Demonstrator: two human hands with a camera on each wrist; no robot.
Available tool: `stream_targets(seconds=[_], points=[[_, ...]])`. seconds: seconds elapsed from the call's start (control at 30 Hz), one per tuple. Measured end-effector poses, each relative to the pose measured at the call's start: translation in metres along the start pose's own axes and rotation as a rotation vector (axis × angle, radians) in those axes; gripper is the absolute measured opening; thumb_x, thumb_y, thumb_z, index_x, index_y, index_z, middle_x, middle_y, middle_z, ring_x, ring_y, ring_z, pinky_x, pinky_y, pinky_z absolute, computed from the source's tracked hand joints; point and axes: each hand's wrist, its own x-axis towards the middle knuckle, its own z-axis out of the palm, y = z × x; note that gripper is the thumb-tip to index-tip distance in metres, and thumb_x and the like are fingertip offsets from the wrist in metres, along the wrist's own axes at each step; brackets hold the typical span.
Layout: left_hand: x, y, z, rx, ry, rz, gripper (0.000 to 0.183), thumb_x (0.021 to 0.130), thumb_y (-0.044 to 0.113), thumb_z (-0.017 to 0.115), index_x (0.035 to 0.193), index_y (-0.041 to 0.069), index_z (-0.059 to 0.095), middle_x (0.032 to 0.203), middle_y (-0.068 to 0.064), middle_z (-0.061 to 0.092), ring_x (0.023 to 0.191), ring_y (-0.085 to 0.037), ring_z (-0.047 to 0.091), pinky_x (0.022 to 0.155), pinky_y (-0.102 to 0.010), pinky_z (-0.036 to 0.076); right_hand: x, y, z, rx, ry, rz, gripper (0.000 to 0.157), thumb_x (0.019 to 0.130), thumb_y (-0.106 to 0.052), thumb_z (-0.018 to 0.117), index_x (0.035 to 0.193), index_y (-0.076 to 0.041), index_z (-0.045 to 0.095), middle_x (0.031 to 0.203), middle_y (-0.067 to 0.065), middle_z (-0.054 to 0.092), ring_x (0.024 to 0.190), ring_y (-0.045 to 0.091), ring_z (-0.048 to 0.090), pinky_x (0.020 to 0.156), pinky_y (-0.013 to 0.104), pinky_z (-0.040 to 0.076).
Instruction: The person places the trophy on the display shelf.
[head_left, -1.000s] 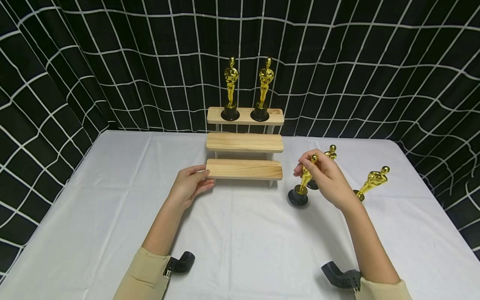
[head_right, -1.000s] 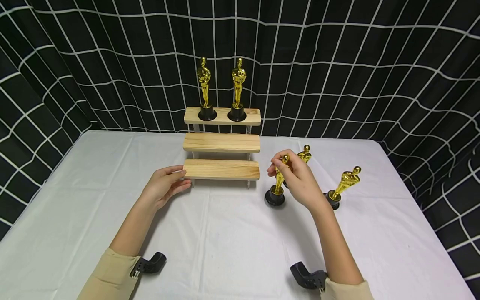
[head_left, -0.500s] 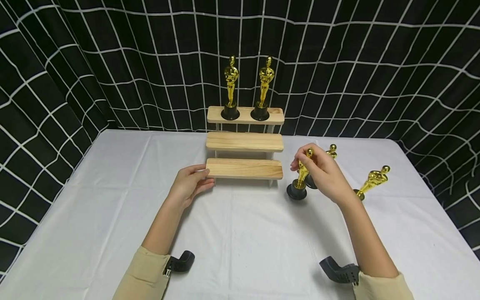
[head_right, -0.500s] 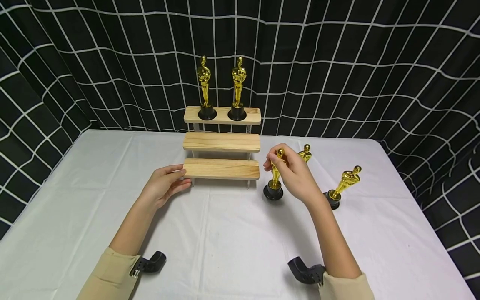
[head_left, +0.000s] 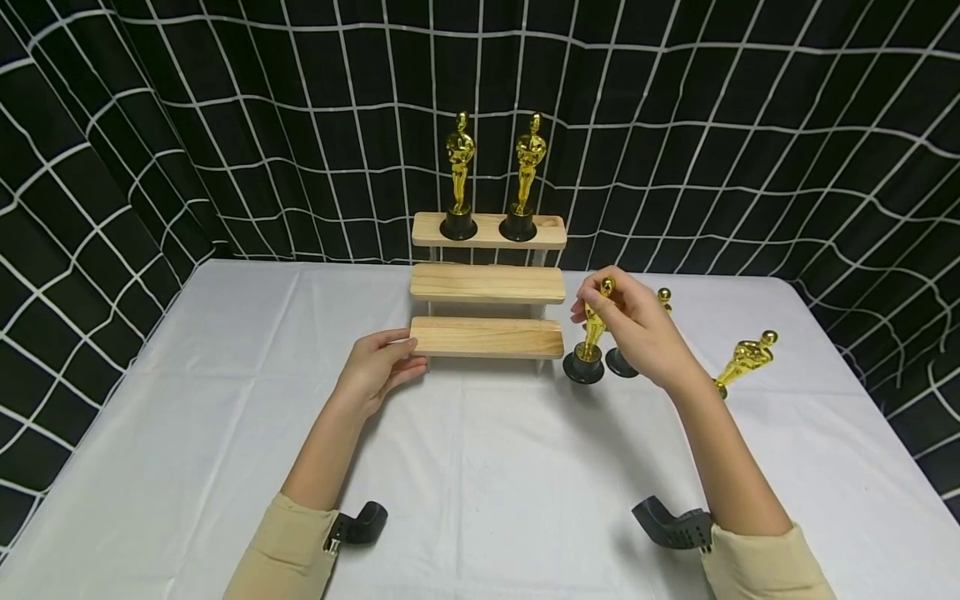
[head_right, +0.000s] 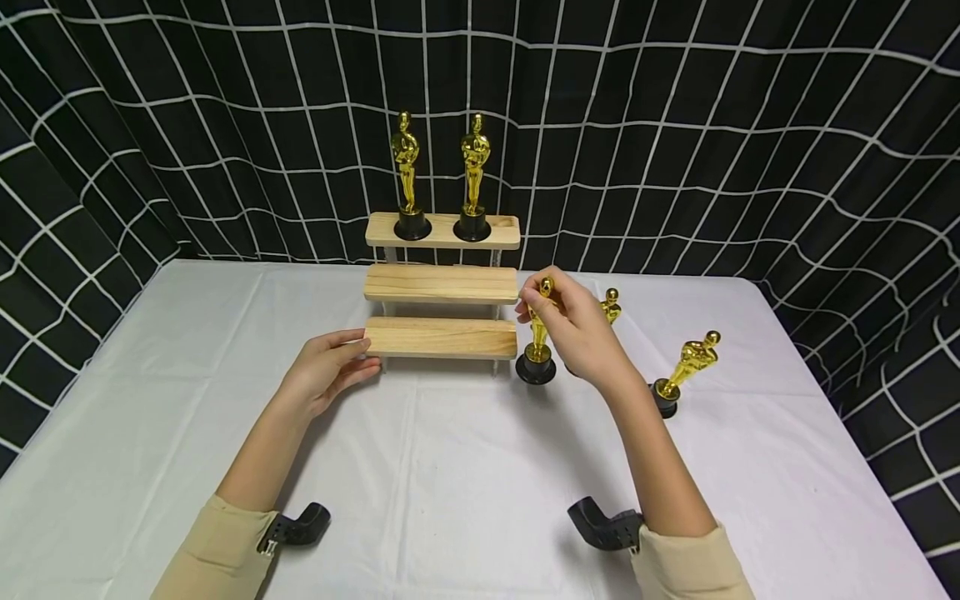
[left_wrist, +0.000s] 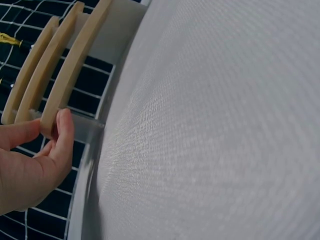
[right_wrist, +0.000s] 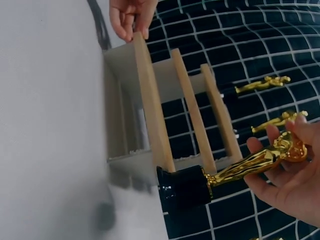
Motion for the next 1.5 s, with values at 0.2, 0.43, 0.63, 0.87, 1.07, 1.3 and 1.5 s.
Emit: stream_targets(seconds=[0.2, 0.43, 0.63, 0.87, 1.07, 1.3, 1.5], points=[[-0.001, 0.0, 0.001, -0.005, -0.006, 0.01, 0.048, 0.109, 0.001, 0.054, 0.153, -0.012, 0.042, 0.113, -0.018, 0.062, 0.084, -0.013, 0.074, 0.086, -0.022, 0.067, 0.004, -0.007, 0.0, -0.005, 0.002, 0.018, 0.023, 0.114, -0.016, 0.051, 0.112, 0.006, 0.057, 0.105, 0.021, 0.065, 0.095, 0.019, 0.067, 0.083, 0.015, 0.06], [-0.001, 0.0, 0.001, -0.003, -0.007, 0.001, 0.048, 0.109, 0.002, 0.055, 0.154, -0.011, 0.043, 0.117, -0.02, 0.06, 0.086, -0.014, 0.073, 0.089, -0.023, 0.067, 0.008, -0.015, -0.003, -0.012, -0.015, 0.021, 0.025, 0.114, -0.018, 0.051, 0.115, 0.006, 0.057, 0.105, 0.021, 0.064, 0.095, 0.019, 0.068, 0.085, 0.015, 0.062], [-0.001, 0.001, 0.001, -0.003, -0.005, 0.0, 0.048, 0.109, 0.002, 0.055, 0.153, -0.011, 0.043, 0.114, -0.018, 0.062, 0.086, -0.015, 0.074, 0.086, -0.022, 0.067, 0.011, -0.022, -0.005, -0.012, -0.026, 0.014, 0.025, 0.114, -0.019, 0.051, 0.117, 0.005, 0.058, 0.105, 0.019, 0.063, 0.097, 0.023, 0.068, 0.085, 0.017, 0.061], [0.0, 0.0, 0.001, -0.003, 0.005, -0.011, 0.047, 0.109, 0.002, 0.055, 0.153, -0.01, 0.044, 0.114, -0.018, 0.062, 0.085, -0.014, 0.074, 0.085, -0.022, 0.067, 0.016, -0.03, -0.004, -0.034, -0.023, -0.007, 0.025, 0.114, -0.019, 0.052, 0.117, 0.005, 0.06, 0.106, 0.018, 0.065, 0.096, 0.02, 0.067, 0.081, 0.018, 0.058], [-0.001, 0.001, 0.001, 0.005, 0.006, -0.011, 0.046, 0.11, 0.003, 0.055, 0.153, -0.009, 0.045, 0.115, -0.018, 0.061, 0.085, -0.014, 0.074, 0.085, -0.021, 0.067, 0.022, -0.036, -0.005, -0.052, -0.026, -0.003, 0.024, 0.114, -0.019, 0.052, 0.118, 0.002, 0.063, 0.108, 0.018, 0.066, 0.096, 0.017, 0.067, 0.085, 0.02, 0.055], [0.001, 0.0, 0.001, 0.007, -0.001, -0.008, 0.047, 0.11, 0.003, 0.055, 0.153, -0.01, 0.044, 0.115, -0.018, 0.061, 0.084, -0.014, 0.074, 0.086, -0.022, 0.067, 0.028, -0.039, -0.004, -0.083, -0.027, 0.003, 0.027, 0.114, -0.02, 0.052, 0.123, 0.001, 0.065, 0.114, 0.019, 0.067, 0.103, 0.029, 0.064, 0.093, 0.03, 0.053], [0.0, 0.0, 0.002, 0.008, 0.008, -0.01, 0.046, 0.11, 0.003, 0.055, 0.152, -0.009, 0.045, 0.111, -0.017, 0.061, 0.083, -0.013, 0.073, 0.084, -0.021, 0.067, 0.034, -0.041, -0.003, -0.094, -0.027, 0.009, 0.028, 0.113, -0.022, 0.053, 0.126, 0.001, 0.065, 0.118, 0.017, 0.066, 0.098, 0.025, 0.059, 0.086, 0.031, 0.053]])
